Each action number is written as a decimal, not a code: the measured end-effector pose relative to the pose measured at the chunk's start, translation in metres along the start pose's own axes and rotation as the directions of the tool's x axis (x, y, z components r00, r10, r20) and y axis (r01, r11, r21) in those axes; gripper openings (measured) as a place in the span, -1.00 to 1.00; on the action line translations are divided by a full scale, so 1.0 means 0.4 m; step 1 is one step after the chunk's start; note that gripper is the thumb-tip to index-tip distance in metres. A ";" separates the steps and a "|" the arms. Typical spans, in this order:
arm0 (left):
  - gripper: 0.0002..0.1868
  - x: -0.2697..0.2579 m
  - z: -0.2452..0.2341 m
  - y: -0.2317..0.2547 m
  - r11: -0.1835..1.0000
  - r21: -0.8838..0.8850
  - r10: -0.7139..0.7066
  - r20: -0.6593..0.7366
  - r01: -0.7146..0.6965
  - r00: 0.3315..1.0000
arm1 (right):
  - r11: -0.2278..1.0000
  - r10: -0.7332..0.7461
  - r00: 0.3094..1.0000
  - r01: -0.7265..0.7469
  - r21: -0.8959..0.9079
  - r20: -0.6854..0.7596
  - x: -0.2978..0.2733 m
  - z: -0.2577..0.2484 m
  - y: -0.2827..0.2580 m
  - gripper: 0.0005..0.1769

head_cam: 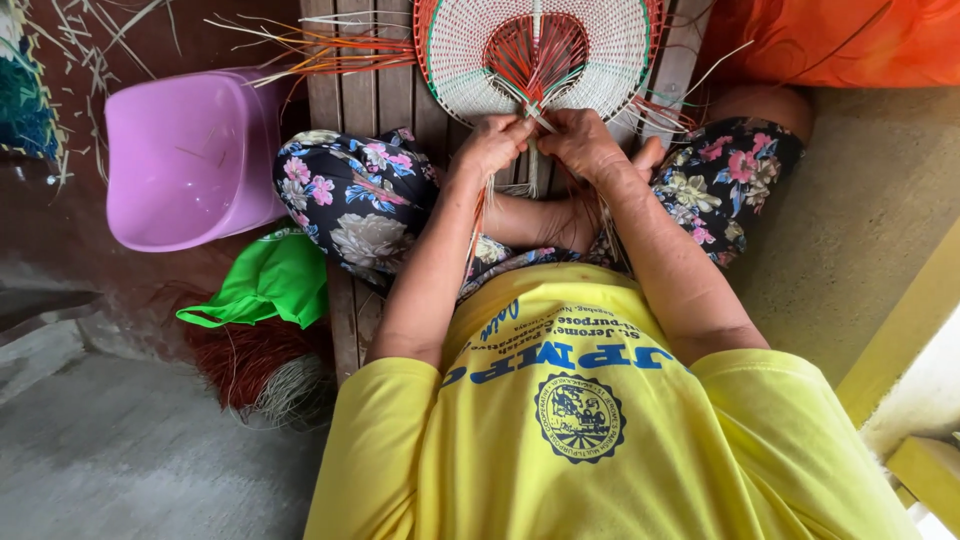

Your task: Weaving a decorative hand fan using colored strips of material on a circular frame.

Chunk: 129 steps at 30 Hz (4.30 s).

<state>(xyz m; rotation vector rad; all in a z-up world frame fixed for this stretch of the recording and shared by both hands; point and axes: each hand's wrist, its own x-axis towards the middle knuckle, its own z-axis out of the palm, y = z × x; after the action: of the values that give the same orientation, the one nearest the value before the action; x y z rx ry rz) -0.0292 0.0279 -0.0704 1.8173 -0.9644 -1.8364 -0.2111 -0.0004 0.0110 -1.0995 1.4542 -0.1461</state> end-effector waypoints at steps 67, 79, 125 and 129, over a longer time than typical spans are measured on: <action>-0.68 -0.041 0.070 -0.003 0.969 0.157 0.231 -0.309 -0.190 0.923 | 0.931 -0.255 0.967 0.248 -0.268 0.011 -0.027 -0.017 0.021 -0.73; -0.77 -0.128 0.048 0.093 0.916 0.196 0.392 -0.240 -0.351 0.888 | 0.636 -0.231 0.873 0.469 -0.613 0.429 0.024 -0.057 -0.185 -0.81; -0.80 -0.023 0.114 0.017 0.957 -0.256 0.014 -0.433 -0.138 0.901 | 0.793 0.103 0.815 0.279 0.542 -0.570 -0.080 -0.140 -0.129 -0.49; -0.78 -0.036 0.099 0.035 0.966 -0.233 -0.001 -0.431 -0.110 0.902 | 0.923 -0.171 0.982 0.134 -0.361 -0.074 -0.075 -0.095 -0.095 -0.65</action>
<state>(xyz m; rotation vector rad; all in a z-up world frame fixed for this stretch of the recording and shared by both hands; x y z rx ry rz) -0.0692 0.0362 -0.0534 1.8943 -0.5814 -1.3617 -0.2287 -0.0195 0.0668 -1.5215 1.5240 -0.0515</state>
